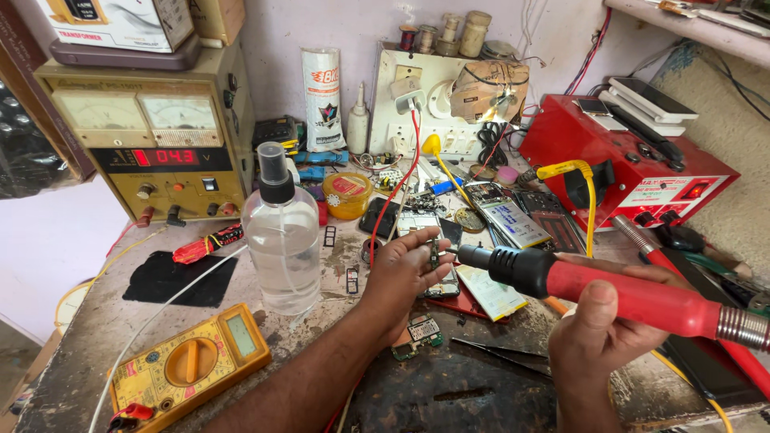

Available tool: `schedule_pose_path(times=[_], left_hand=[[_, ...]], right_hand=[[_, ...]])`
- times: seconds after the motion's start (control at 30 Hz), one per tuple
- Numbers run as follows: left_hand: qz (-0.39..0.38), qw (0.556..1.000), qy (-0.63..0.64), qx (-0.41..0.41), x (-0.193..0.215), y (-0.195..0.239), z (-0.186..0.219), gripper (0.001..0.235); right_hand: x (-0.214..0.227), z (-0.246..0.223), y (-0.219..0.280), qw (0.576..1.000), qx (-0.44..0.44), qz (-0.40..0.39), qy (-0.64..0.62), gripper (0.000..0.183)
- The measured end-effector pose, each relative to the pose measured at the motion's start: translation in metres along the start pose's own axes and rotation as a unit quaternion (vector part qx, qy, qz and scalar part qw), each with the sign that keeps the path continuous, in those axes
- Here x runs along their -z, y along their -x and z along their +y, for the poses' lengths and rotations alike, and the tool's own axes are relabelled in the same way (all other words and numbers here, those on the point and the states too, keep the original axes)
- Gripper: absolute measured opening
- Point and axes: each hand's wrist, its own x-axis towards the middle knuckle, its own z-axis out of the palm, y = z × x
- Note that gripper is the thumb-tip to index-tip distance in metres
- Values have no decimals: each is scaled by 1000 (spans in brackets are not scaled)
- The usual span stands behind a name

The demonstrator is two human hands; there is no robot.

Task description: The person uses a hot air gun to heat a small circuit board and a disassembled smartphone, then wipes the phone's back cover with a toothbrush. They handle a battery and use tweezers and a soldering iron on the circuit board components.

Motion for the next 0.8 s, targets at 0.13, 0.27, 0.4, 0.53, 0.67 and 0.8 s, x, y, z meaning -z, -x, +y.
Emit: schedule_pose_path(times=[0.13, 0.27, 0.4, 0.53, 0.67, 0.8], left_hand=[[-2, 999, -44, -15, 1, 0, 1, 40], [2, 997, -78, -18, 1, 0, -2, 40], [-5, 999, -43, -10, 2, -2, -2, 42], [-16, 1000, 7, -1, 5, -2, -2, 44], [-21, 1000, -3, -2, 5, -2, -2, 45], [-15, 1000, -13, 2, 3, -1, -3, 43]], right_hand=[[-4, -3, 2, 1000, -6, -11, -3, 47], [-6, -6, 3, 1000, -15, -21, -4, 44], [-8, -7, 0, 999, -18, -34, -1, 43], [-10, -7, 2, 999, -10, -41, 1, 43], [-10, -7, 4, 999, -17, -35, -2, 42], [-9, -9, 5, 1000, -3, -28, 9, 44]])
